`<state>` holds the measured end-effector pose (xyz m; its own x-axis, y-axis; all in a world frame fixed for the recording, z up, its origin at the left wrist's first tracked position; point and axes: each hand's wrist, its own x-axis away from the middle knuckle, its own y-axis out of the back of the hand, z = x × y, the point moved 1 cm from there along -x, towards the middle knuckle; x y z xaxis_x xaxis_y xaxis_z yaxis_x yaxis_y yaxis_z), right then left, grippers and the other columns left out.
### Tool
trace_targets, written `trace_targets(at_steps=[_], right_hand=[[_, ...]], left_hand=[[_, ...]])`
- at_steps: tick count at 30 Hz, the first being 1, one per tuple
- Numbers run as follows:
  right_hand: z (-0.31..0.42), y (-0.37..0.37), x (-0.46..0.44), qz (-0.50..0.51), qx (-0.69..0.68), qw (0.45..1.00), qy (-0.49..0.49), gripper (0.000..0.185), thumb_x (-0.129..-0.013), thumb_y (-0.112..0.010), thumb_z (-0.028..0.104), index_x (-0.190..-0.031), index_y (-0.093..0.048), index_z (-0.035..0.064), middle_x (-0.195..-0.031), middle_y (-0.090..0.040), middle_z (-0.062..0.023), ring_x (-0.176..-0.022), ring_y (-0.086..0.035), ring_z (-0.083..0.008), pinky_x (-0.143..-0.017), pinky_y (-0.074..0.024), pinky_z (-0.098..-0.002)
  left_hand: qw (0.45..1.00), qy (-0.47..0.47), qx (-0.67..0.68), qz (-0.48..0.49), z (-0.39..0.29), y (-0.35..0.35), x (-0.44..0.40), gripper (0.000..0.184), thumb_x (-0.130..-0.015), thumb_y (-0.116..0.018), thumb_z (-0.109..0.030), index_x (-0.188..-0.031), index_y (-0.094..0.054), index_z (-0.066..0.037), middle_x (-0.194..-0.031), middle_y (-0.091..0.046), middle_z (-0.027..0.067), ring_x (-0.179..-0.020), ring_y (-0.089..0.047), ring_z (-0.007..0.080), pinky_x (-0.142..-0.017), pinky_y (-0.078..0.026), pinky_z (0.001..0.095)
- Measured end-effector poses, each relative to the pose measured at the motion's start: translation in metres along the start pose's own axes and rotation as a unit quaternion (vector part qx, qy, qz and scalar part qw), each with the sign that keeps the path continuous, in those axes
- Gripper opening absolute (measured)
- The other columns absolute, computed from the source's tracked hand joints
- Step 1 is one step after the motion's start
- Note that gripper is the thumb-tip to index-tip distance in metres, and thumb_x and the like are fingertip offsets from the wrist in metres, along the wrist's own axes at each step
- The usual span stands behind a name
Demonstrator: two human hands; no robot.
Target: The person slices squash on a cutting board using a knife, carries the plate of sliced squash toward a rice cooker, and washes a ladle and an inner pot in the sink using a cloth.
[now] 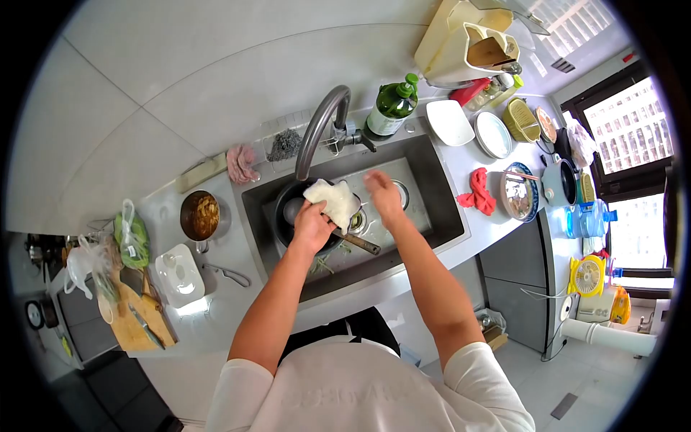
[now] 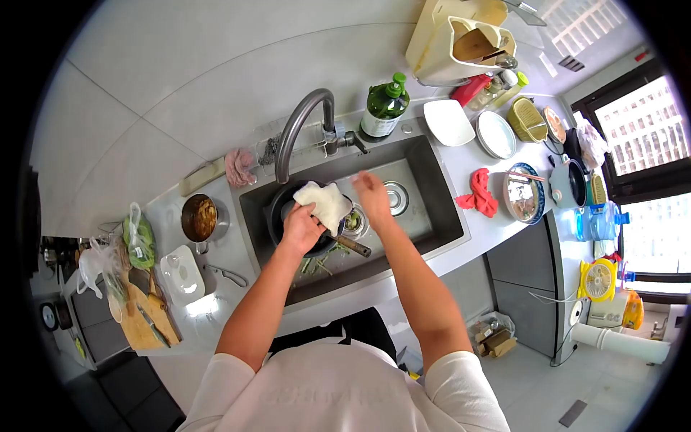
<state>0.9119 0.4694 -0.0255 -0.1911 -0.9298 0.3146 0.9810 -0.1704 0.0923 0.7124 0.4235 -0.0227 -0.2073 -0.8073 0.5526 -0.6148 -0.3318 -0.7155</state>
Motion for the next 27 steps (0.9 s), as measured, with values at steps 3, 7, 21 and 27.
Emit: trace_targets(at_steps=[3,7,21,27], right_hand=[[-0.009,-0.005,0.025,0.173,-0.078,0.967,-0.170,0.032,-0.098,-0.074,0.028,-0.120,-0.070,0.0049,-0.103,-0.072,-0.0020,-0.089,-0.064,-0.0115,-0.081,-0.0500,-0.0302],[-0.033,-0.004,0.024,0.201,-0.149,0.952,-0.176,0.020,-0.097,-0.074,0.026,-0.111,-0.072,0.0118,-0.098,-0.071,0.0019,-0.085,-0.061,-0.0085,-0.076,-0.0468,-0.0271],[-0.038,-0.013,0.037,0.119,-0.231,0.953,-0.154,0.013,-0.099,-0.069,0.020,-0.109,-0.068,0.0115,-0.096,-0.071,0.0008,-0.080,-0.063,-0.0086,-0.062,-0.0464,-0.0254],[-0.034,-0.018,0.039,0.121,-0.187,0.972,-0.078,0.017,-0.098,-0.073,0.018,-0.109,-0.064,0.0095,-0.094,-0.069,-0.0013,-0.080,-0.062,-0.0094,-0.071,-0.0508,-0.0284]], left_hand=[[1.000,-0.023,-0.006,0.000,0.013,0.010,-0.013,0.041,-0.103,-0.053,-0.008,-0.144,-0.051,-0.013,-0.138,-0.061,0.0081,-0.128,-0.060,0.0276,-0.107,-0.051,0.0495],[0.989,-0.022,-0.145,0.013,0.011,0.030,-0.011,0.040,-0.103,-0.060,-0.016,-0.142,-0.053,-0.007,-0.134,-0.064,0.0096,-0.126,-0.061,0.0260,-0.107,-0.051,0.0432],[0.945,0.154,-0.120,-0.264,0.064,0.089,-0.066,0.003,-0.096,-0.066,-0.003,-0.097,-0.063,-0.004,-0.091,-0.065,0.0084,-0.070,-0.060,0.0152,-0.056,-0.049,0.0267],[0.953,0.168,-0.100,-0.231,0.019,0.052,0.013,0.013,-0.096,-0.062,-0.001,-0.109,-0.059,-0.003,-0.094,-0.068,0.0128,-0.065,-0.060,0.0161,-0.052,-0.049,0.0307]])
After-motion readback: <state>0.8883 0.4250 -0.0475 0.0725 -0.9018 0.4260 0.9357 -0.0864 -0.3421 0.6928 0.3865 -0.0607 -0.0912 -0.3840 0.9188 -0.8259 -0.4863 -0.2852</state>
